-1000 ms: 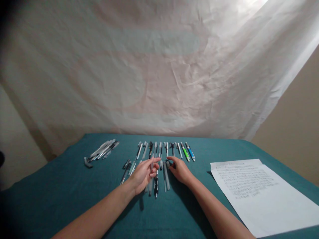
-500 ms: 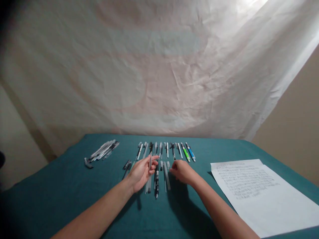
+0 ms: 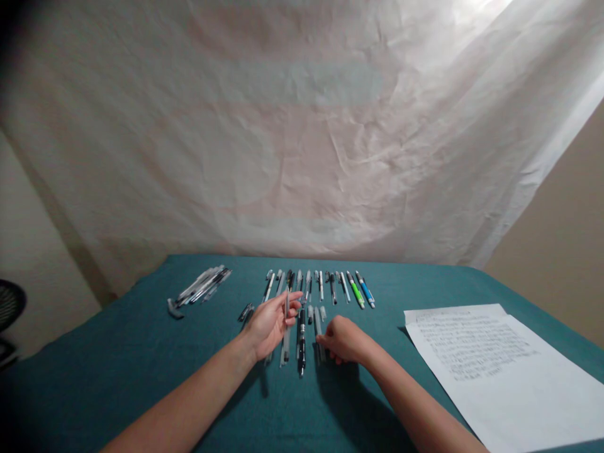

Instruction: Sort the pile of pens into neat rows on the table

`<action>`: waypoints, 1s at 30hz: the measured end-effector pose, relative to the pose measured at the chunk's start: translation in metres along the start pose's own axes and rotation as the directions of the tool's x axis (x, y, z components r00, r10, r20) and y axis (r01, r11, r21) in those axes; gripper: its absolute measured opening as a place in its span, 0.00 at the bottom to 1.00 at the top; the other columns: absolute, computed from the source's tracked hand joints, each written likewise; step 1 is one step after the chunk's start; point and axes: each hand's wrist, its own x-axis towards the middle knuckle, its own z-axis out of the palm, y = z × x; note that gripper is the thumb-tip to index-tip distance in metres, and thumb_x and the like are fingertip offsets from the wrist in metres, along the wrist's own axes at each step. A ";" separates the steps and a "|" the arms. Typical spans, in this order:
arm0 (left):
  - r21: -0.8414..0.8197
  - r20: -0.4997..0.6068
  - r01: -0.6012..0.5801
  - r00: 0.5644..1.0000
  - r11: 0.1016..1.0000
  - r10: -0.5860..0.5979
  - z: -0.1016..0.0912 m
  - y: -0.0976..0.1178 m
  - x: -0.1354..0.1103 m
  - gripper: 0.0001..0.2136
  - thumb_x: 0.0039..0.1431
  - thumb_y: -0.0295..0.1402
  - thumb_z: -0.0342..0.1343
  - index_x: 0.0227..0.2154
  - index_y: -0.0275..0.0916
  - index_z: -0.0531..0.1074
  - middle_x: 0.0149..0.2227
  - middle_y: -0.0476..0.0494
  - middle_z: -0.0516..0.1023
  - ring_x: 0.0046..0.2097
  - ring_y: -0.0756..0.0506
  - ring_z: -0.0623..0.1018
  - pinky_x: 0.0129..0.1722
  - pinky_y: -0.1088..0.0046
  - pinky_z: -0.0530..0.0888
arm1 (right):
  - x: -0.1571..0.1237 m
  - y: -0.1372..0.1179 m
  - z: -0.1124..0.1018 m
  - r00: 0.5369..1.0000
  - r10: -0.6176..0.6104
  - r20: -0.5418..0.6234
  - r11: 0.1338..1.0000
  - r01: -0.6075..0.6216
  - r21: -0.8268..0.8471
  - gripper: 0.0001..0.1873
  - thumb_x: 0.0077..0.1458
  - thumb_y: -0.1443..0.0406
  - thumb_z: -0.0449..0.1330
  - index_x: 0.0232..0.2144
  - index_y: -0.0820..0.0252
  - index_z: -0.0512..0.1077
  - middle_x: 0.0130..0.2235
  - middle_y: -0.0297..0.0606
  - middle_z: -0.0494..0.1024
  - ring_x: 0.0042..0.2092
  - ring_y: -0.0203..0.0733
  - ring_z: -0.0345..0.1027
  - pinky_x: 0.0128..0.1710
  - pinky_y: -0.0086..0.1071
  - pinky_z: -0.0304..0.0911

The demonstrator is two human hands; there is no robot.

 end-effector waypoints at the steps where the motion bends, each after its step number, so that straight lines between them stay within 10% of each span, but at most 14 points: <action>1: 0.000 -0.001 0.002 1.000 1.000 -0.002 0.000 0.000 0.000 0.13 0.55 0.33 0.46 0.38 0.28 0.66 0.26 0.44 0.67 0.23 0.56 0.64 0.18 0.83 0.58 | 0.000 0.001 0.001 1.000 -0.013 -0.022 1.000 0.013 -0.012 0.20 0.49 0.54 0.49 0.19 0.64 0.68 0.19 0.39 0.73 0.17 0.33 0.65 0.14 0.22 0.54; 20: 0.005 0.073 -0.052 0.996 0.999 0.052 0.002 -0.013 -0.001 0.08 0.53 0.33 0.48 0.32 0.33 0.67 0.26 0.46 0.67 0.25 0.56 0.66 0.22 0.83 0.61 | -0.007 -0.021 -0.020 0.977 -0.114 -0.180 0.969 0.149 0.197 0.23 0.48 0.50 0.49 0.21 0.64 0.66 0.20 0.36 0.71 0.19 0.31 0.63 0.15 0.22 0.52; 26: -0.172 -0.037 -0.268 0.963 0.948 0.265 0.002 -0.005 0.004 0.06 0.54 0.32 0.49 0.32 0.35 0.65 0.31 0.45 0.70 0.32 0.54 0.71 0.32 0.80 0.67 | -0.031 -0.052 -0.016 0.957 -0.244 0.159 0.827 0.119 0.549 0.28 0.49 0.47 0.44 0.28 0.66 0.68 0.27 0.40 0.74 0.22 0.31 0.64 0.17 0.22 0.54; 30: -0.194 -0.096 -0.382 0.924 0.904 0.370 -0.001 0.000 0.007 0.06 0.54 0.33 0.48 0.32 0.36 0.64 0.34 0.45 0.72 0.36 0.53 0.73 0.39 0.76 0.68 | -0.034 -0.061 0.000 0.967 -0.236 0.094 0.769 0.127 0.626 0.25 0.48 0.48 0.48 0.30 0.65 0.67 0.25 0.36 0.71 0.21 0.29 0.61 0.16 0.21 0.53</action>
